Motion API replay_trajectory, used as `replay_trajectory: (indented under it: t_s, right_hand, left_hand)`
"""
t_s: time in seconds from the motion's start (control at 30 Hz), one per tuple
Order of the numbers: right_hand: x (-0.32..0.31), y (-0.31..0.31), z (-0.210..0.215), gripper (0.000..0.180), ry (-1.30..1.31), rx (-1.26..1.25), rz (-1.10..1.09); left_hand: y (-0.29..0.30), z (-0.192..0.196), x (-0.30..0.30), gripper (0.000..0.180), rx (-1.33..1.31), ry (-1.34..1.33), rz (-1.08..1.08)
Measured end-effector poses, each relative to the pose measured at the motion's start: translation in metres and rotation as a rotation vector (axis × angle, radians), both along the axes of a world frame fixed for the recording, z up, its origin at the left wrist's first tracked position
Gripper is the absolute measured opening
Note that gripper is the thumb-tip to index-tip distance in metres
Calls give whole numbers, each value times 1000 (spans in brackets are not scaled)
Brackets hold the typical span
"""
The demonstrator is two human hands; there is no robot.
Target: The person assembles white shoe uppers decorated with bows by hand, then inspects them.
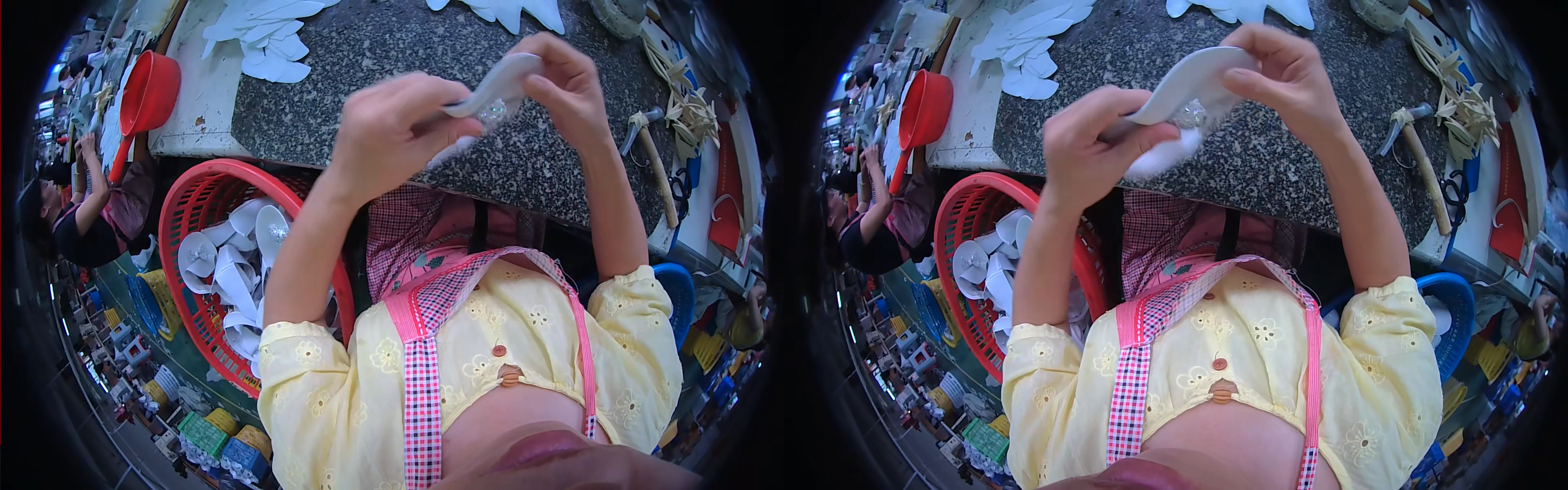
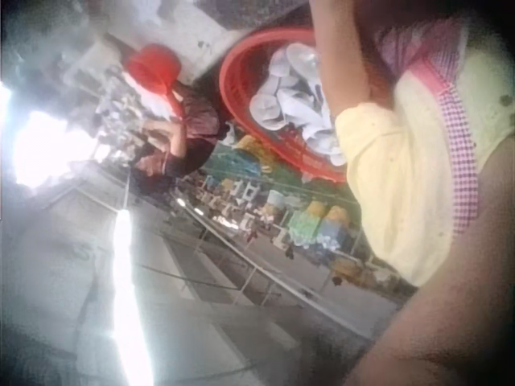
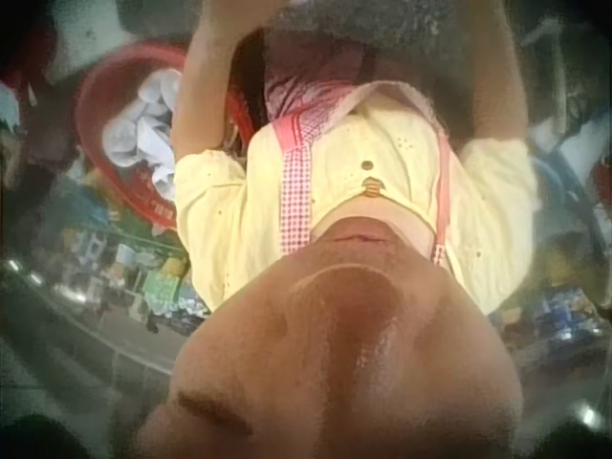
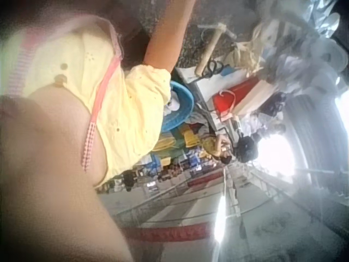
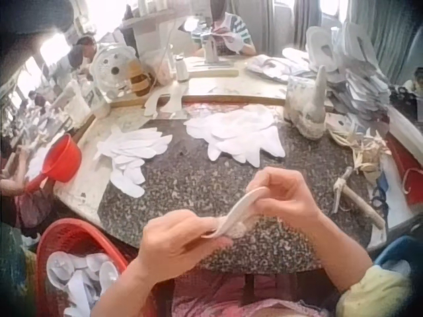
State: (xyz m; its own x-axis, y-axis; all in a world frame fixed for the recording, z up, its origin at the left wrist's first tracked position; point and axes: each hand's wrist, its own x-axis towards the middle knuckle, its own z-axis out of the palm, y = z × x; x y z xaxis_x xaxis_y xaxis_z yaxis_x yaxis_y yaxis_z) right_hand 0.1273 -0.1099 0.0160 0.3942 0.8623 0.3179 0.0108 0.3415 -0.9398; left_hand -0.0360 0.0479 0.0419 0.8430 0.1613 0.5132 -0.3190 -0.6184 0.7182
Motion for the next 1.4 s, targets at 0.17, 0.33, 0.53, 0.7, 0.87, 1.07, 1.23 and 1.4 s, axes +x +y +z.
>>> replay_trajectory:
  t_s: [0.17, 0.33, 0.53, 0.7, 0.87, 1.07, 1.23, 1.4]
  right_hand:
    - [20, 6, -1, 24, -1251, 150, -299]
    - [-10, -11, -28, 27, -1391, -161, -250]
    - [-37, 5, -59, 22, -1362, -121, -345]
    - [-39, 3, -69, 21, -1334, -54, -352]
    - [-44, 1, -72, 24, -1410, -111, -357]
    - [-47, 3, -69, 24, -1453, -204, -371]
    - [-40, 6, -67, 23, -1232, -186, -322]
    - [-24, -2, -62, 29, -1026, -166, -143]
  left_hand:
    - [18, -27, 5, 38, 980, -155, 101]
    - [9, -58, -8, 30, 689, 240, 52]
    - [11, -57, 7, 15, 817, 290, 1]
    - [6, -52, 13, 12, 961, 365, -41]
    - [11, -63, 17, 11, 690, 171, -13]
    - [13, -78, 15, 10, 612, 84, 173]
    - [18, -93, 7, 12, 581, 11, 303]
    - [26, -91, -2, 19, 778, -32, 14]
